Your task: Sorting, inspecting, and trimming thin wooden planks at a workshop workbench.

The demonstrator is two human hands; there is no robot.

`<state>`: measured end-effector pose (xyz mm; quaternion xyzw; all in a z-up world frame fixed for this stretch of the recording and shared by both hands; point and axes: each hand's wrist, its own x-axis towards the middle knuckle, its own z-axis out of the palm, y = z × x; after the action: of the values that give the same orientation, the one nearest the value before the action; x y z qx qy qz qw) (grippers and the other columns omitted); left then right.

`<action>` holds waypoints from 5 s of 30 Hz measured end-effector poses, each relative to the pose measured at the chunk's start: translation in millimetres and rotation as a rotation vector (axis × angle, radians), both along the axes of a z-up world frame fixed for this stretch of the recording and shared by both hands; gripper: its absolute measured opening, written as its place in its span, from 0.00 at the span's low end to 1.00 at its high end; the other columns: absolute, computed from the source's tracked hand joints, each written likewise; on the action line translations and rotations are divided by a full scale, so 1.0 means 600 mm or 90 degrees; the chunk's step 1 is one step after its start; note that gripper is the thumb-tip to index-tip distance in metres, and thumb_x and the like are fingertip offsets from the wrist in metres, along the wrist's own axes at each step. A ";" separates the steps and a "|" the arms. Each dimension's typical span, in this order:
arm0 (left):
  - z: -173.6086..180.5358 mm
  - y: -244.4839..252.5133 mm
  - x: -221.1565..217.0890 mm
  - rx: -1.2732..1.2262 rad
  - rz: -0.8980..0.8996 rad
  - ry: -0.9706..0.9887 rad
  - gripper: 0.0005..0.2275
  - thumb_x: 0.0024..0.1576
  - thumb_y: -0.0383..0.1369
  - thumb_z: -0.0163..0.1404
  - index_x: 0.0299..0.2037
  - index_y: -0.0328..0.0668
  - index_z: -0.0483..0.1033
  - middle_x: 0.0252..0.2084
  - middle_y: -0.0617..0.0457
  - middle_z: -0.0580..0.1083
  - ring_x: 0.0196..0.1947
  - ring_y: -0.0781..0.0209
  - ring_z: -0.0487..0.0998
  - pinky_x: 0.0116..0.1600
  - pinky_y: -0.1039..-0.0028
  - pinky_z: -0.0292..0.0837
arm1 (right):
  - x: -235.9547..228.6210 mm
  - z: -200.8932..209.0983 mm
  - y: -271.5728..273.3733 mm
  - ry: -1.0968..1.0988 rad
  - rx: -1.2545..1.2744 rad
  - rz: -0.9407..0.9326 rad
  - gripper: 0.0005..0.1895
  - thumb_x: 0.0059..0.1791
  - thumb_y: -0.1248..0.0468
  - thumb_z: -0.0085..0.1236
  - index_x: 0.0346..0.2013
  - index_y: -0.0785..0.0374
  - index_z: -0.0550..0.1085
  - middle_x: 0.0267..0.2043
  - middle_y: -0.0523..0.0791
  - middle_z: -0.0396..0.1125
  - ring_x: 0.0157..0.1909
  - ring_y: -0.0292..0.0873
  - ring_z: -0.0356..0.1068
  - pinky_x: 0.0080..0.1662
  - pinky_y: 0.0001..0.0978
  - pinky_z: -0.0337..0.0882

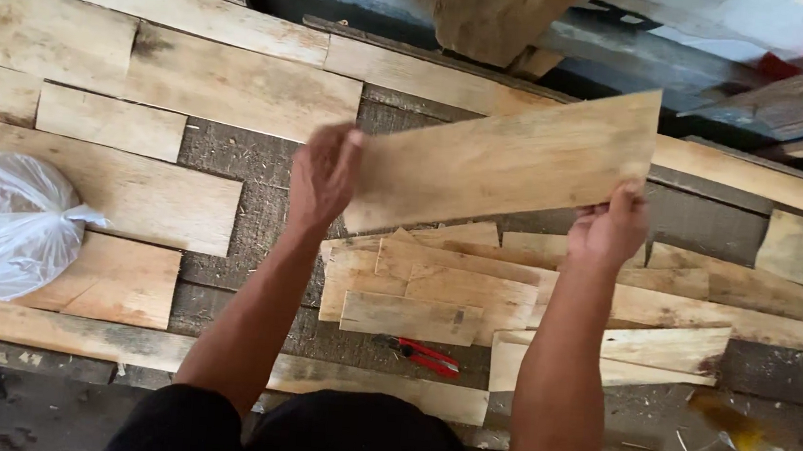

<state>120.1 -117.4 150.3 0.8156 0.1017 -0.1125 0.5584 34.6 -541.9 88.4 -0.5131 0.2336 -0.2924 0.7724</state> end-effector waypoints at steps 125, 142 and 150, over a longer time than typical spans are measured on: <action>-0.261 0.037 0.033 0.433 -0.224 -0.384 0.11 0.55 0.21 0.53 0.44 0.49 0.80 0.54 0.50 0.75 0.55 0.45 0.76 0.37 0.59 0.80 | 0.080 -0.178 0.004 0.681 -0.619 0.059 0.27 0.51 0.70 0.57 0.66 0.59 0.68 0.67 0.54 0.64 0.65 0.57 0.67 0.59 0.50 0.72; -0.250 0.039 0.052 0.464 -0.238 -0.340 0.11 0.57 0.20 0.54 0.44 0.48 0.81 0.52 0.49 0.76 0.52 0.48 0.76 0.40 0.66 0.82 | 0.074 -0.138 0.022 0.661 -0.703 0.141 0.28 0.49 0.65 0.62 0.64 0.64 0.69 0.67 0.53 0.64 0.66 0.55 0.65 0.65 0.44 0.66; -0.224 0.044 0.068 0.489 -0.334 -0.193 0.19 0.54 0.19 0.55 0.53 0.52 0.79 0.53 0.57 0.77 0.52 0.54 0.76 0.46 0.67 0.83 | 0.063 -0.197 -0.019 0.606 -0.826 0.144 0.28 0.49 0.63 0.65 0.63 0.65 0.71 0.67 0.55 0.64 0.67 0.57 0.66 0.64 0.45 0.68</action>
<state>161.1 -91.1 16.1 0.9680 -0.1554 -0.0840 0.1781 72.4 -553.4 -30.0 -0.9487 0.2677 -0.0398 0.1636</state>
